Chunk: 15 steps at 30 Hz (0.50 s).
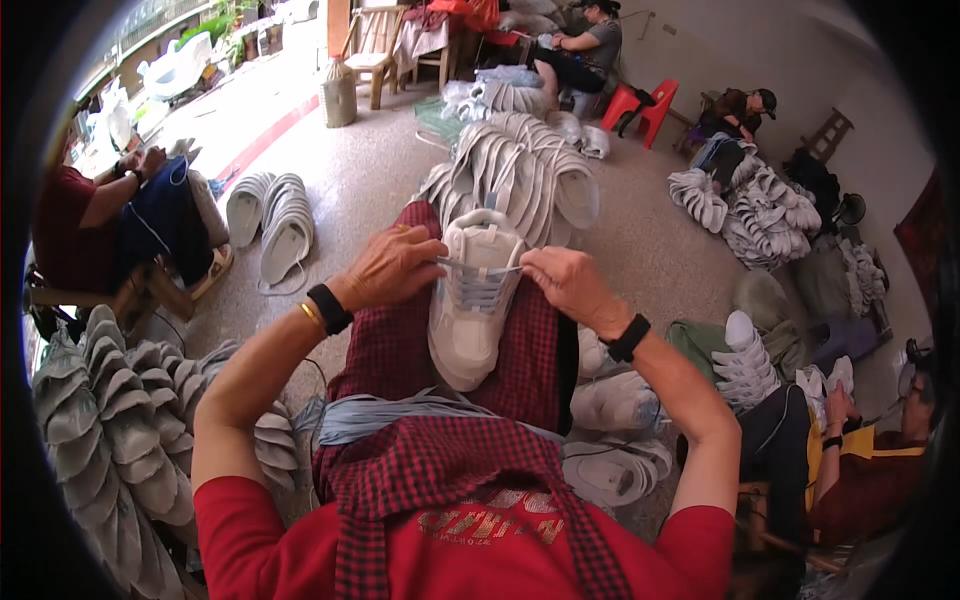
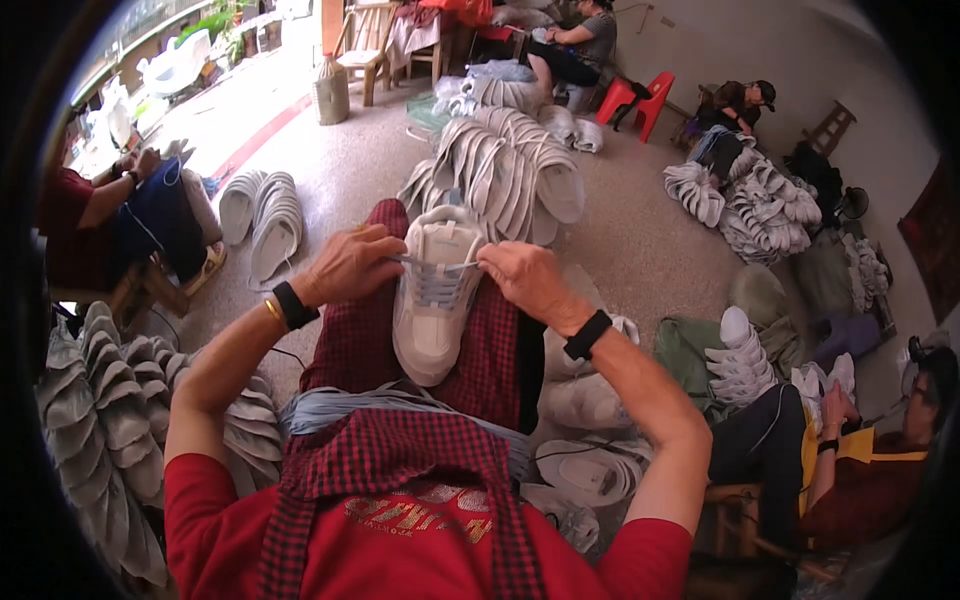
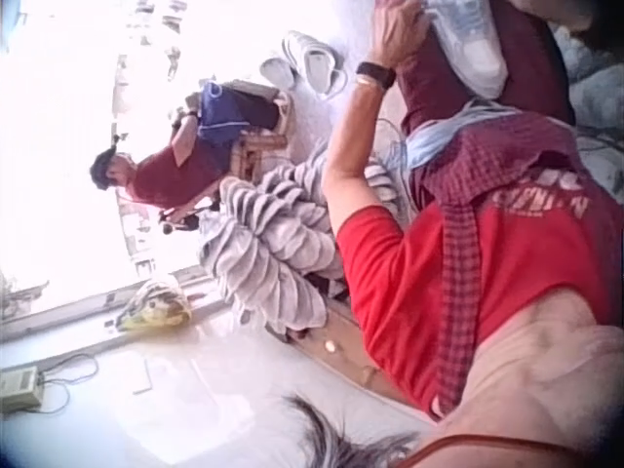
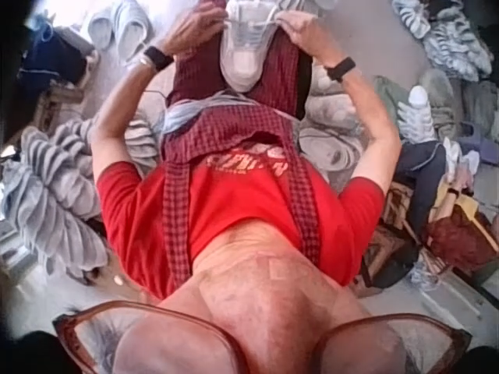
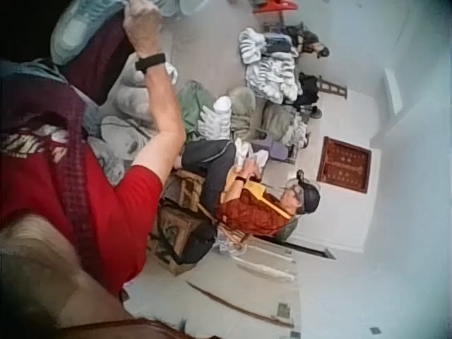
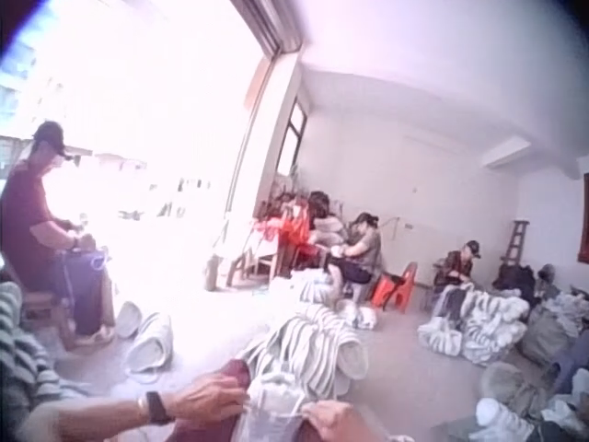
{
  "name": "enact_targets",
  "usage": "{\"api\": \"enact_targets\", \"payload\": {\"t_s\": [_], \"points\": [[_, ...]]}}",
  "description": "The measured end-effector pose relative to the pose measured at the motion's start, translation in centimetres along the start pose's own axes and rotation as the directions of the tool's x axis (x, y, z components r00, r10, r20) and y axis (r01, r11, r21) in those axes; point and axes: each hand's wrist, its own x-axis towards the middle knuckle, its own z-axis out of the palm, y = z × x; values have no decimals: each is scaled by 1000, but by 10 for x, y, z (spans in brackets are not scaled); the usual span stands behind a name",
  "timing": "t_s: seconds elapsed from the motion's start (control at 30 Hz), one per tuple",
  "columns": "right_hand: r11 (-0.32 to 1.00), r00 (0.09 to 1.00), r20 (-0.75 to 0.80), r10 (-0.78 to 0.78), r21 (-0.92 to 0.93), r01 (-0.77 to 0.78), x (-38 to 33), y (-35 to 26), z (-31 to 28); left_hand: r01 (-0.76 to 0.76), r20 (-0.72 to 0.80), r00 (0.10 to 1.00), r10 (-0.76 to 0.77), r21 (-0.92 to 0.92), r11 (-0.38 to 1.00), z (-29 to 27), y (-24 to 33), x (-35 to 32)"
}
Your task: The recorder is lacing white athletic shoes as part of a manufacturing process.
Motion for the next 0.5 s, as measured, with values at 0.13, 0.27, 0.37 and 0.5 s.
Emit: {"api": "enact_targets", "payload": {"t_s": [0.13,0.27,0.37,0.5], "points": [[992,999,19,-47,-121,49,-3,-3,1,-3,29,1000,-1,152,988,0,-20,-25],[977,998,40,-42,-207,49,-16,-5,-13,9,-15,1000,-7,167,986,-5,-35,-44],[956,999,31,10,-294,0,-35,2,-44,91,-87,993,-79,139,986,-25,-38,-53],[925,999,39,25,-379,-8,-64,22,-79,271,-174,955,-240,186,944,-57,-86,-117]]}}
